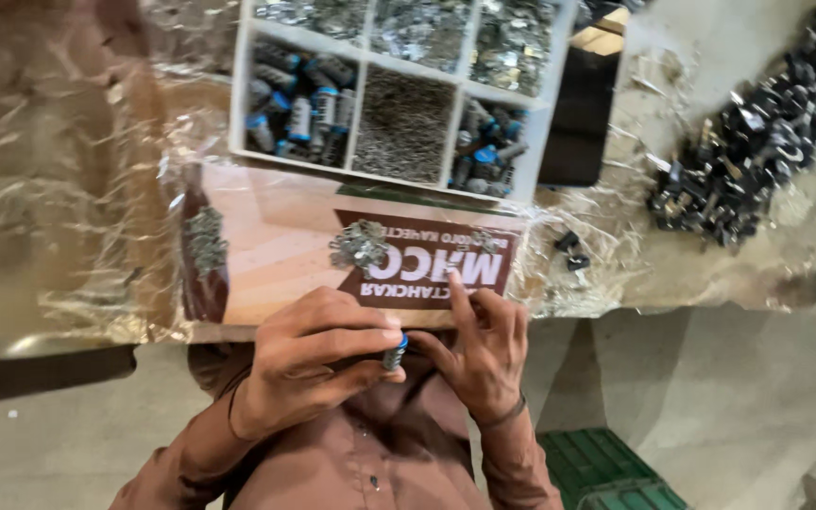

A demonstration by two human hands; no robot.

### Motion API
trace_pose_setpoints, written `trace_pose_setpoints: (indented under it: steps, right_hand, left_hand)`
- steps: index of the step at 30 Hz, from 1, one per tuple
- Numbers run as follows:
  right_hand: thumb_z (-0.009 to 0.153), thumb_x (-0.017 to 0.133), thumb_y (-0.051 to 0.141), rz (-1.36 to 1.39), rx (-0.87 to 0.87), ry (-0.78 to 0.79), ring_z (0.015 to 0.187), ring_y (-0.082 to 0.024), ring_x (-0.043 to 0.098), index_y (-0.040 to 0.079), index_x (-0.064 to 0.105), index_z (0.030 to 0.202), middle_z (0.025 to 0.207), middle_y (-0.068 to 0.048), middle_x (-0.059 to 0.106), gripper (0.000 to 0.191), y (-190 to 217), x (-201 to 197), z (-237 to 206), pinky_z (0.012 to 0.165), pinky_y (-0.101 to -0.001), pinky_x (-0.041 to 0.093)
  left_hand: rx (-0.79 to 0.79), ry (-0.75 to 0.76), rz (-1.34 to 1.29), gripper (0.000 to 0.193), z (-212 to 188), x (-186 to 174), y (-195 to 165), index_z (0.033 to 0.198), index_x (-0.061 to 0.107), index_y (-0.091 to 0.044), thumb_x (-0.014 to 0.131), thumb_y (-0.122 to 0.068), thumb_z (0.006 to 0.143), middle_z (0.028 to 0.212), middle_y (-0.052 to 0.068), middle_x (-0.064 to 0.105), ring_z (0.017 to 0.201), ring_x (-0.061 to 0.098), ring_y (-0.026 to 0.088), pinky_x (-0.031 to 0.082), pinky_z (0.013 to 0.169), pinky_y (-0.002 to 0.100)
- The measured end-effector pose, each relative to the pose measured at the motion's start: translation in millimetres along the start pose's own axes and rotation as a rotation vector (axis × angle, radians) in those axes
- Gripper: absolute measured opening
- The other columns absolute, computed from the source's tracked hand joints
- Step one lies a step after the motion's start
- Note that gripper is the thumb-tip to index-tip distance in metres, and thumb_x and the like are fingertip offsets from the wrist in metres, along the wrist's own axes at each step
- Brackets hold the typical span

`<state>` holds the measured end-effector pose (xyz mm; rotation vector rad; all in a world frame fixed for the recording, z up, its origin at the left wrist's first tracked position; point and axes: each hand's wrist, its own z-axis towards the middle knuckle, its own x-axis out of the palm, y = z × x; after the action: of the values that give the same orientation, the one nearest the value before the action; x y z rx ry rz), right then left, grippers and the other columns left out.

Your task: The person assembles keychain fobs at a workbench. They pick small metal and plastic parts from a compartment organizer box and from piles on the table, fit the parts together by hand, and place finished fobs onto a growing pile beside the box.

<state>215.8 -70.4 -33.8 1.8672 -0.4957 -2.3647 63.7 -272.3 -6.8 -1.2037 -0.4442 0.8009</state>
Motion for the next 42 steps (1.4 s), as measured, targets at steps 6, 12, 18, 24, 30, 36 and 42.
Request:
trace_pose_setpoints:
  steps: [6, 12, 18, 24, 30, 36, 42]
  right_hand:
    - [0.086, 0.086, 0.012, 0.238, -0.301, -0.288, 0.089, -0.022, 0.063, 0.008, 0.073, 0.111, 0.099, -0.005, 0.064, 0.029, -7.8, 15.4, -7.3, 0.075, -0.0374, 0.053]
    - [0.087, 0.078, -0.002, 0.938, 0.198, -0.214, 0.079, -0.025, 0.072, 0.0, 0.07, 0.097, 0.093, -0.012, 0.074, 0.013, 27.7, -21.9, -19.5, 0.072, -0.0328, 0.06]
    - [0.085, 0.078, -0.004, 0.63, 0.03, -0.273, 0.083, -0.021, 0.072, -0.001, 0.07, 0.097, 0.092, -0.015, 0.071, 0.015, 37.8, -36.9, 3.6, 0.075, -0.0292, 0.059]
    - [0.083, 0.079, -0.006, 0.781, 0.089, -0.207, 0.08, -0.02, 0.071, -0.002, 0.071, 0.097, 0.091, -0.014, 0.072, 0.016, 43.9, -35.8, 17.3, 0.071, -0.028, 0.058]
    - [0.081, 0.078, -0.008, 0.417, -0.048, -0.235, 0.086, -0.022, 0.073, 0.0, 0.073, 0.099, 0.092, -0.013, 0.073, 0.019, 45.4, -37.4, 17.0, 0.075, -0.0308, 0.059]
    - [0.078, 0.081, -0.003, 0.886, 0.269, -0.071, 0.075, -0.017, 0.075, -0.004, 0.074, 0.1, 0.087, -0.013, 0.075, 0.022, 23.3, -26.2, 4.6, 0.066, -0.0248, 0.057]
    - [0.087, 0.084, 0.007, 1.134, 0.458, 0.005, 0.085, -0.024, 0.068, 0.0, 0.072, 0.108, 0.098, -0.014, 0.072, 0.025, 8.4, -8.7, 9.5, 0.073, -0.0336, 0.056]
  left_hand:
    - [0.027, -0.001, 0.014, 0.04, -0.8, 10.0, -3.9, 0.112, 0.074, -0.01, 0.091, -0.011, 0.076, 0.111, 0.005, 0.074, 0.095, 0.071, 0.022, 0.058, 0.084, 0.033]
    - [0.019, 0.019, 0.011, 0.039, -5.8, 24.5, -5.4, 0.114, 0.075, -0.01, 0.09, -0.014, 0.078, 0.112, 0.006, 0.074, 0.099, 0.073, 0.023, 0.059, 0.086, 0.033]
    - [-0.017, -0.012, 0.007, 0.041, -8.0, 28.9, -9.2, 0.116, 0.074, -0.01, 0.091, -0.016, 0.079, 0.114, 0.006, 0.074, 0.1, 0.074, 0.021, 0.06, 0.085, 0.031]
    - [-0.026, -0.026, -0.014, 0.043, -10.7, 27.8, -9.6, 0.117, 0.075, -0.01, 0.093, -0.017, 0.078, 0.114, 0.005, 0.073, 0.098, 0.073, 0.019, 0.061, 0.083, 0.03]
    - [0.01, -0.034, 0.071, 0.043, -12.6, 26.8, -4.7, 0.12, 0.075, -0.013, 0.09, -0.012, 0.08, 0.116, 0.004, 0.073, 0.1, 0.072, 0.02, 0.06, 0.087, 0.031]
    - [0.158, 0.017, 0.216, 0.047, -9.0, 20.6, -5.2, 0.122, 0.074, -0.01, 0.088, -0.007, 0.077, 0.118, 0.007, 0.073, 0.097, 0.071, 0.021, 0.056, 0.085, 0.034]
    - [0.102, -0.022, 0.067, 0.044, -4.9, 19.7, -6.9, 0.117, 0.074, -0.012, 0.091, -0.01, 0.076, 0.112, 0.005, 0.073, 0.095, 0.071, 0.021, 0.058, 0.083, 0.033]
